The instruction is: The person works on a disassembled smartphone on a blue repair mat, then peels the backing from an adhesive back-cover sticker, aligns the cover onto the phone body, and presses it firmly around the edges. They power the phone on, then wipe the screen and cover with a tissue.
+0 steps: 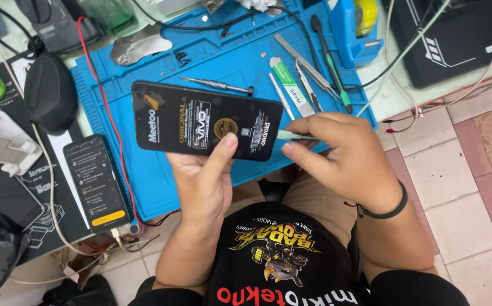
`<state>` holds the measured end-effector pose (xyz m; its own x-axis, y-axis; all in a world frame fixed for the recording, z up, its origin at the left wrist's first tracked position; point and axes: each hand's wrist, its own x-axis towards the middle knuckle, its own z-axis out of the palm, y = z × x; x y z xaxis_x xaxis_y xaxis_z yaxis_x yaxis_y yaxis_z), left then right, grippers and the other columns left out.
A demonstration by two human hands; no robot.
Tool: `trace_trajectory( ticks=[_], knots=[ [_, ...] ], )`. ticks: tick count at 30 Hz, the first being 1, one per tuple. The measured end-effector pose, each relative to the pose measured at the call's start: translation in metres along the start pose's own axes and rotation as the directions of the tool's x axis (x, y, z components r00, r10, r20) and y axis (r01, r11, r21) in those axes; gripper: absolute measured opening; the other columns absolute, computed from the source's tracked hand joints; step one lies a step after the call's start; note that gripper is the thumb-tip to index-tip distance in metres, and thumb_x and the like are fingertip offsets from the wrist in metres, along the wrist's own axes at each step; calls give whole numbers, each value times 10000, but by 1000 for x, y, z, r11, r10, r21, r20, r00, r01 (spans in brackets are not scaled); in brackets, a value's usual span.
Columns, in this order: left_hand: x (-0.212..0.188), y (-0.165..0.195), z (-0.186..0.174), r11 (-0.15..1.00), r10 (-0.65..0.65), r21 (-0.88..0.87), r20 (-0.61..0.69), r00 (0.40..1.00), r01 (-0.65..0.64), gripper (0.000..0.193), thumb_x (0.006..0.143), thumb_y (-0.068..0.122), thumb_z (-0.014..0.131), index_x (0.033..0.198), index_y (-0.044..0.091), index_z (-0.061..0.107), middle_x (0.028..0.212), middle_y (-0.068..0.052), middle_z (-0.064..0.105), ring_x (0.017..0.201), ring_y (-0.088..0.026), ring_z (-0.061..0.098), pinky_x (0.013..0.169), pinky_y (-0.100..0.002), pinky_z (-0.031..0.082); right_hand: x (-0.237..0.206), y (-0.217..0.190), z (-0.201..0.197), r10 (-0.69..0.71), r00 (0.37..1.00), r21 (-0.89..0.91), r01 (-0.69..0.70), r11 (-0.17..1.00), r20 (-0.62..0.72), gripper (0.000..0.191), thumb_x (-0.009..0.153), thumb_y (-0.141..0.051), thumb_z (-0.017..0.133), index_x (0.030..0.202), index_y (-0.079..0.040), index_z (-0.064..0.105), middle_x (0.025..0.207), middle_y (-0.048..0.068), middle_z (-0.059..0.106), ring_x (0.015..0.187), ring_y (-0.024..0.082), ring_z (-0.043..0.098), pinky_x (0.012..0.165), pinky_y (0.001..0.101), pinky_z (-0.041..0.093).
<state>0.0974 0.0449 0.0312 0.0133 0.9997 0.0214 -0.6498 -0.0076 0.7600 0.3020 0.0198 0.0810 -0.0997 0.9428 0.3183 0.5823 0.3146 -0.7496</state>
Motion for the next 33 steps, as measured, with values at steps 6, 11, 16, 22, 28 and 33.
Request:
trace_trajectory(
  ticks=[6,11,16,22,28,33],
  knots=[
    [-2,-6,5,997,-66,-34,28,997,67,635,920,-148,684,1437,37,365,1283,-142,599,1125,-208,661,950,-368,596,-2,2,2,87,996,-16,-87,996,7,206,853,-165,814,1002,-34,759,842,107,728,705,221,705,615,311,526],
    [-4,-15,7,987,-33,160,129,991,11,630,871,-161,763,1383,21,444,1279,-102,614,1154,-173,660,1004,-345,586,-2,9,6,147,986,46,-150,988,76,191,866,-181,808,979,-34,760,836,95,739,719,186,712,634,297,528],
    [-3,-17,-5,988,-63,151,122,991,45,493,863,-156,779,1278,-8,557,1187,-93,673,1085,-173,686,968,-333,585,-2,17,10,178,976,75,-188,979,128,183,882,-187,793,966,-29,756,834,82,741,740,166,705,648,285,524],
    [-6,-20,-9,991,-101,97,62,993,95,464,876,-137,776,1254,-14,537,1152,-112,684,1039,-177,693,910,-332,595,1,16,17,165,972,20,-171,985,166,162,875,-161,783,940,-18,742,798,87,712,709,184,679,618,303,490],
    [-8,-22,-11,990,-131,54,40,991,129,514,859,-122,772,1252,12,468,1126,-100,672,1002,-172,694,860,-327,607,-4,14,22,151,975,-2,-152,988,163,150,886,-137,761,952,-6,730,800,85,699,719,188,666,648,303,491],
    [-10,-23,-7,993,-115,42,63,991,112,552,854,-122,772,1282,35,460,1180,-81,662,1086,-157,679,952,-327,590,-15,20,19,143,980,-16,-142,990,135,119,886,-106,746,953,-10,732,800,75,686,727,180,660,644,301,486]
  ],
)
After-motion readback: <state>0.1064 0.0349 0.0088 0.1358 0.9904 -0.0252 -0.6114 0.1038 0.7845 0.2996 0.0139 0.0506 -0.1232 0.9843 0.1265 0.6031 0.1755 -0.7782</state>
